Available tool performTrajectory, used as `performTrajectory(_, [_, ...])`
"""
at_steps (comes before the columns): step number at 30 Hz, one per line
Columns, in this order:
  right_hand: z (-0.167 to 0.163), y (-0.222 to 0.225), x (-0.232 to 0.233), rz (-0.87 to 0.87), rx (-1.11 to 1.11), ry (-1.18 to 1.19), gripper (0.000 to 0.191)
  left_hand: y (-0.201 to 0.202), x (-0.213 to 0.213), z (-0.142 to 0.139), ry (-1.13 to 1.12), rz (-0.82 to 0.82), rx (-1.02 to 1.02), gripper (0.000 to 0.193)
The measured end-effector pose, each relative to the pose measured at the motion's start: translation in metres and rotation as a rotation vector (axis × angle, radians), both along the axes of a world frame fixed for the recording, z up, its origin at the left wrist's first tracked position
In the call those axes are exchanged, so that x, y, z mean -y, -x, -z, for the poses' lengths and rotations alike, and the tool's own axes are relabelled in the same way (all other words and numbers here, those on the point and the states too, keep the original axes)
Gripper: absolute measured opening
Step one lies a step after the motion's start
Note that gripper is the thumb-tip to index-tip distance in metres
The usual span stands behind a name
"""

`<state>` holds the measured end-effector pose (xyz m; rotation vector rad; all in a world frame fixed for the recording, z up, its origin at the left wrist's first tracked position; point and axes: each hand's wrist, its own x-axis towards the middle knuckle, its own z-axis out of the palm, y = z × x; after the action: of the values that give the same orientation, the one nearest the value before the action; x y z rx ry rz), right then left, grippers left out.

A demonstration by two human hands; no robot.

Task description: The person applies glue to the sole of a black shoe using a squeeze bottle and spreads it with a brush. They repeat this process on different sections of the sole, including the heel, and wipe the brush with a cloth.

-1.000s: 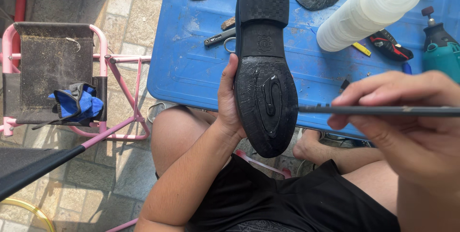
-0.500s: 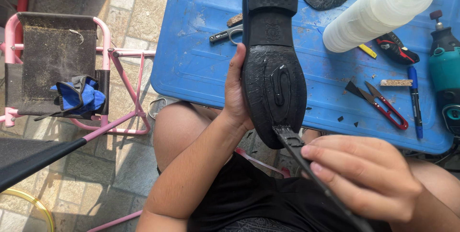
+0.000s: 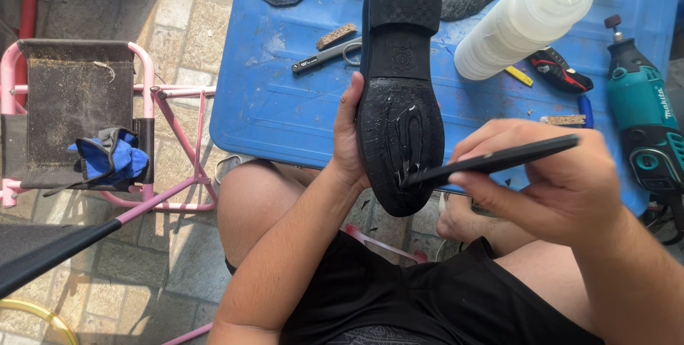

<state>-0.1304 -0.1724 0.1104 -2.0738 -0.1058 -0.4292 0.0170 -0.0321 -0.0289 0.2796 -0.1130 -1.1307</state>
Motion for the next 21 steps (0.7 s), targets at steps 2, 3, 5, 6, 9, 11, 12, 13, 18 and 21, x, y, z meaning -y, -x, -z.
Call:
performTrajectory(2, [-0.001,-0.004,-0.002,-0.083,-0.063,0.064,0.017,-0.003,0.005,0.003,0.003,0.006,0.034,0.080])
performTrajectory(3, [0.001,-0.007,-0.002,-0.061,-0.039,0.064,0.018,-0.003,0.006,0.004,-0.020,-0.002,0.038,0.079])
performTrajectory(5, [0.007,-0.013,-0.005,-0.018,0.000,0.054,0.020,-0.002,0.006,0.007,-0.040,-0.014,0.049,0.078])
performTrajectory(6, [0.010,-0.013,-0.005,0.047,0.028,0.025,0.019,-0.002,0.006,0.009,-0.031,-0.014,0.060,0.078])
performTrajectory(9, [0.014,-0.006,-0.007,0.161,0.076,-0.139,0.017,0.001,0.004,0.012,-0.041,0.000,0.026,0.078])
performTrajectory(11, [0.018,-0.002,-0.010,0.116,0.068,-0.360,0.018,0.000,0.005,0.013,-0.048,-0.006,0.028,0.078])
performTrajectory(12, [0.019,-0.002,-0.010,0.095,0.059,-0.278,0.018,0.001,0.006,0.014,-0.050,-0.016,0.044,0.079])
performTrajectory(13, [0.021,-0.003,-0.009,0.074,0.048,-0.199,0.019,0.001,0.006,0.014,-0.055,-0.026,0.058,0.079])
performTrajectory(18, [0.030,-0.004,-0.006,0.251,0.103,-0.326,0.013,0.002,0.006,0.018,-0.065,-0.030,0.107,0.082])
performTrajectory(21, [0.038,0.006,-0.012,0.251,0.106,-0.468,0.014,0.005,0.004,0.017,-0.096,-0.024,0.084,0.083])
